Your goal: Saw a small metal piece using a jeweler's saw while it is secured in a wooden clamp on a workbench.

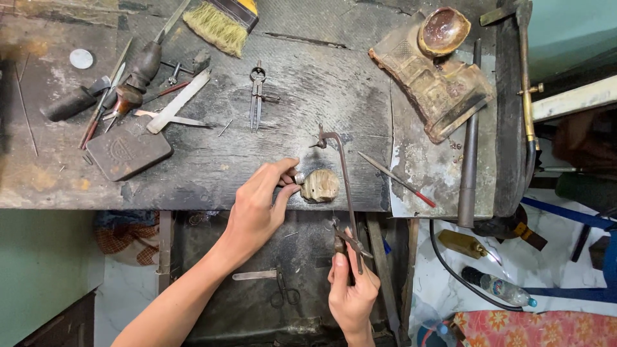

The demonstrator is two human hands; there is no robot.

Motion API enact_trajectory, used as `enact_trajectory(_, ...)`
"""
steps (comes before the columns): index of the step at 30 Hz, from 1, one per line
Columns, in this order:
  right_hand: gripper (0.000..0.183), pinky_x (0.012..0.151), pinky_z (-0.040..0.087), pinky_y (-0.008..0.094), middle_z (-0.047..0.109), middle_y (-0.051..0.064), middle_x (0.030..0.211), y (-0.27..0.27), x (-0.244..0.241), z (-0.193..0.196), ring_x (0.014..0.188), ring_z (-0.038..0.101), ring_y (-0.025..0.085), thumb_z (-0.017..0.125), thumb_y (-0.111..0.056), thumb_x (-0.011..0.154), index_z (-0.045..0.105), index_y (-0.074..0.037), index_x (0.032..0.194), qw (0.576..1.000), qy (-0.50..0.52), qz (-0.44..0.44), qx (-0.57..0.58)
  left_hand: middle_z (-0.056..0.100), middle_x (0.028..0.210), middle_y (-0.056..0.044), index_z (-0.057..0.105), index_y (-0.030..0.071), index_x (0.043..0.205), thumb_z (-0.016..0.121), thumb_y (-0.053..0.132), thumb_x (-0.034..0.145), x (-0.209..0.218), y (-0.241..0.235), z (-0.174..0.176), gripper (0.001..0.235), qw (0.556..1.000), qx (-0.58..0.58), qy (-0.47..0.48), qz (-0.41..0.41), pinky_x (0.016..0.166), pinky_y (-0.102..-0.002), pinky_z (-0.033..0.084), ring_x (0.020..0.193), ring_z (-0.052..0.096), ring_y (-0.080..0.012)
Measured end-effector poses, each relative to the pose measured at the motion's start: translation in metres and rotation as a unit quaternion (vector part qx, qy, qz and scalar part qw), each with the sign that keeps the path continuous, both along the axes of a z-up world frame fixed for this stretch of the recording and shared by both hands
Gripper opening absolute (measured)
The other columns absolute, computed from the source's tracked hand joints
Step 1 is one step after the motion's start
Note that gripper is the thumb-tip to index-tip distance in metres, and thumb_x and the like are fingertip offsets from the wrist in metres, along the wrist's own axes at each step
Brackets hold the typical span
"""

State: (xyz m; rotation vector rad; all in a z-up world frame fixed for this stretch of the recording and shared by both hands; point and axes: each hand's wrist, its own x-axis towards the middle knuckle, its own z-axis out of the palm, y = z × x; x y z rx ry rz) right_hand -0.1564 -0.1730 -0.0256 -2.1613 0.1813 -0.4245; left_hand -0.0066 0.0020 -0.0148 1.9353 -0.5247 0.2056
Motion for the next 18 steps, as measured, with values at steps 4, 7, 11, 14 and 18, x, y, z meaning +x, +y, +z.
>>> enact_trajectory(4, 0.038, 0.054, 0.049, 0.026, 0.059, 0.004, 0.067, -0.0002, 0.0006, -0.0007, 0.048, 0.052, 0.010, 0.052, -0.013, 0.104, 0.059, 0.000, 0.138, 0.999, 0.001, -0.003, -0.033, 0.068, 0.104, -0.011, 0.056, -0.002, 0.132, 0.066, -0.002, 0.099, -0.0007, -0.0007, -0.0023, 0.035, 1.000, 0.002, -0.008, 0.002, 0.088, -0.035, 0.053, 0.092, 0.065, -0.0231)
enact_trajectory(7, 0.038, 0.047, 0.055, 0.022, 0.076, 0.010, 0.097, -0.0019, -0.0001, -0.0052, 0.051, 0.058, 0.009, 0.054, -0.013, 0.102, 0.060, 0.001, 0.137, 1.000, 0.012, -0.008, -0.003, 0.068, 0.104, -0.012, 0.055, -0.002, 0.131, 0.067, -0.004, 0.097, -0.0006, -0.0013, -0.0022, 0.036, 1.000, -0.010, -0.012, 0.007, 0.088, -0.033, 0.053, 0.093, 0.065, -0.0235)
enact_trajectory(11, 0.041, 0.051, 0.052, 0.024, 0.063, 0.004, 0.074, -0.0015, -0.0004, -0.0063, 0.052, 0.054, 0.010, 0.051, -0.015, 0.104, 0.057, -0.002, 0.143, 0.999, 0.041, -0.002, 0.018, 0.068, 0.106, -0.014, 0.056, -0.003, 0.132, 0.068, -0.006, 0.098, -0.0020, -0.0014, -0.0037, 0.037, 0.999, -0.006, -0.032, 0.010, 0.086, -0.034, 0.054, 0.092, 0.064, -0.0246)
enact_trajectory(14, 0.042, 0.051, 0.051, 0.025, 0.061, 0.003, 0.073, -0.0010, -0.0002, -0.0060, 0.051, 0.053, 0.010, 0.049, -0.016, 0.105, 0.056, -0.004, 0.144, 0.999, 0.048, -0.001, 0.015, 0.066, 0.103, -0.014, 0.055, -0.005, 0.132, 0.067, -0.006, 0.098, -0.0032, -0.0014, -0.0037, 0.036, 0.999, -0.003, -0.044, 0.009, 0.085, -0.035, 0.052, 0.091, 0.062, -0.0256)
enact_trajectory(18, 0.042, 0.050, 0.051, 0.025, 0.059, 0.003, 0.072, -0.0011, 0.0013, -0.0020, 0.054, 0.051, 0.011, 0.048, -0.016, 0.105, 0.055, -0.004, 0.145, 0.998, 0.059, 0.007, 0.036, 0.066, 0.103, -0.014, 0.055, -0.005, 0.132, 0.067, -0.005, 0.099, -0.0042, -0.0030, -0.0071, 0.036, 0.998, 0.000, -0.053, 0.015, 0.085, -0.036, 0.051, 0.090, 0.061, -0.0265)
